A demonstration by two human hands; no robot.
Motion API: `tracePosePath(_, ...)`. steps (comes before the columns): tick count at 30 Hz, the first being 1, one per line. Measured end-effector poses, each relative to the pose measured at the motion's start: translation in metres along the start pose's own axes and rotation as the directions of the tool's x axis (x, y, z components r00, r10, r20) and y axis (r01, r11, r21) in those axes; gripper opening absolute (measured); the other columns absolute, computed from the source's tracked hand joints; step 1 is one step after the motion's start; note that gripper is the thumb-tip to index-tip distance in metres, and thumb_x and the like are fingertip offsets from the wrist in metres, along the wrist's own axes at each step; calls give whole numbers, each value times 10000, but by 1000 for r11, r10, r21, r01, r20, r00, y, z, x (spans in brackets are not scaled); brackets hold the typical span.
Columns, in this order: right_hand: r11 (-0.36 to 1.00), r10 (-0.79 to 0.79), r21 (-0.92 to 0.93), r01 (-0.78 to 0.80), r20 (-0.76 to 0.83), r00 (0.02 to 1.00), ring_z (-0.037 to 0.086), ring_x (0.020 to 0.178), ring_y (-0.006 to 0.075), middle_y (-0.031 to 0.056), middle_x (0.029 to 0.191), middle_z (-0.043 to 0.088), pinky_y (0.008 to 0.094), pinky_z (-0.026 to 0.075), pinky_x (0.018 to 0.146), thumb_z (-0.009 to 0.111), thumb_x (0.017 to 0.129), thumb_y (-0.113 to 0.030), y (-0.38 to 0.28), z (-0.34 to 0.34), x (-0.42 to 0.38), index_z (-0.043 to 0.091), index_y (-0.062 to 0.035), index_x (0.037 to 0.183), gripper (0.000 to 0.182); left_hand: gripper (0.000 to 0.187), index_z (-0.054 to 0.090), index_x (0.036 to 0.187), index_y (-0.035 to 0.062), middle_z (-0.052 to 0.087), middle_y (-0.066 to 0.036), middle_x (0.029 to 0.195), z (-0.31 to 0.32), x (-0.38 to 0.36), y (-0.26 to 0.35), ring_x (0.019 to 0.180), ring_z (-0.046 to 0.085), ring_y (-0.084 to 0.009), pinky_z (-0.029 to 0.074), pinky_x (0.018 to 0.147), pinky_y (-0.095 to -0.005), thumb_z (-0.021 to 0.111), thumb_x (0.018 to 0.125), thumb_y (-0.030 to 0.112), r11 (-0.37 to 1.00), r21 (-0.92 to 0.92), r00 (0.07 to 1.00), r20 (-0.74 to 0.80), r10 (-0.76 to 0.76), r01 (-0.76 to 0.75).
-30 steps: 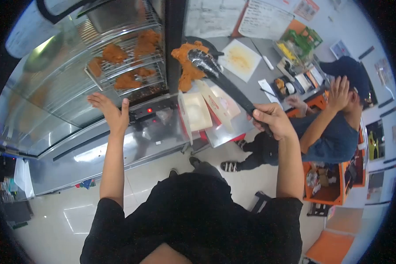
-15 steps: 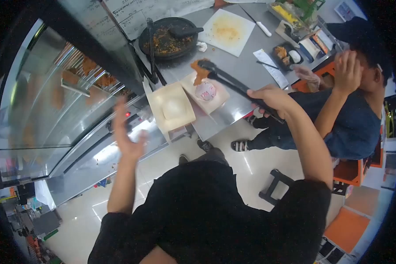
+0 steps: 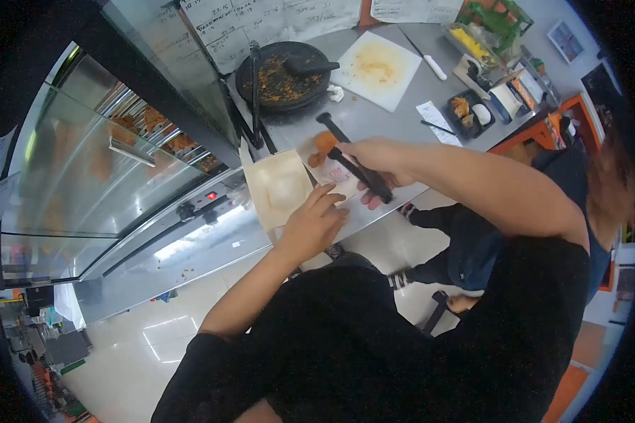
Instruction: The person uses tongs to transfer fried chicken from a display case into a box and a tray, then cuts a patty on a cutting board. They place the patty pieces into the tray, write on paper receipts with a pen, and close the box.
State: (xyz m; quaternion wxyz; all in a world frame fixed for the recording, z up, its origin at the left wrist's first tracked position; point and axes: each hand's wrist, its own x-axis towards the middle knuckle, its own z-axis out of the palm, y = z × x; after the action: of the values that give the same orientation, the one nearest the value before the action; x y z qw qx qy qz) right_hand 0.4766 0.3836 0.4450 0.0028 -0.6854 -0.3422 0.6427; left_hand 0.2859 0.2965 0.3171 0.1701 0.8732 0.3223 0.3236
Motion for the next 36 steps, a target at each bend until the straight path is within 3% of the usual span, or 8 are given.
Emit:
tracePosePath(6,939,77,-341,-46,78,994,634,507,259,151,739,626,430,575,470,483,972,-539,-42,-34,-36,597,69,956,619,182,714,985,84,614,-69,1184,-8,-2,0,1278,515,-300,489,1027,-421,741,824,166,999,-26,999,-3,-35,35)
tracePosePath(9,824,-94,-566,8,-123,988,612,456,227,132,712,631,385,532,380,544,951,-529,-54,-40,-64,632,78,897,616,184,711,986,78,611,-68,1189,-8,-2,-3,1279,516,-302,497,1010,-416,741,825,160,999,-28,1000,2,-27,27)
tracePosePath(13,789,-268,-597,145,-122,956,590,425,198,108,639,606,367,503,342,609,925,-521,-45,-38,-40,629,58,753,604,187,704,991,72,608,-69,1194,-11,0,1,1283,517,-307,502,1001,-415,740,823,148,999,-35,999,9,-39,39)
tracePosePath(20,632,-180,-762,142,34,983,601,407,222,107,489,577,360,493,419,540,969,-513,-14,-51,-21,640,13,637,630,281,668,1085,69,576,-121,1275,-9,-8,-2,1308,488,-371,474,1031,-473,724,813,115,994,-103,999,36,-27,31)
tracePosePath(24,702,-396,-659,270,-46,917,565,392,173,62,482,539,317,435,378,622,921,-532,-7,-76,-55,652,-16,702,561,353,646,1197,89,492,-159,1439,-21,-26,-3,1409,397,-376,324,1172,-549,697,848,119,988,-137,997,-42,62,-67)
tracePosePath(28,707,-618,-507,493,-106,779,581,453,151,45,614,580,301,470,410,687,865,-508,31,-119,-59,654,10,777,527,268,690,1124,74,580,-142,1349,-58,-62,3,1321,505,-350,397,1126,-522,717,860,114,987,-159,953,-295,-63,16)
tracePosePath(32,698,-706,-84,711,-252,663,614,519,199,113,827,621,316,494,425,724,807,-552,76,-120,-34,579,37,1142,693,315,676,1164,56,575,-157,1349,-98,-98,-9,1284,534,-355,411,1099,-478,712,855,109,971,-145,824,-513,-238,191)
tracePosePath(36,530,-763,300,793,-240,600,662,652,249,152,1001,608,349,532,455,758,770,-567,110,-82,8,528,25,1293,823,550,547,1342,22,429,-233,1460,-134,-107,-23,1358,437,-398,370,1114,-457,726,833,128,921,-187,631,-681,-372,341)
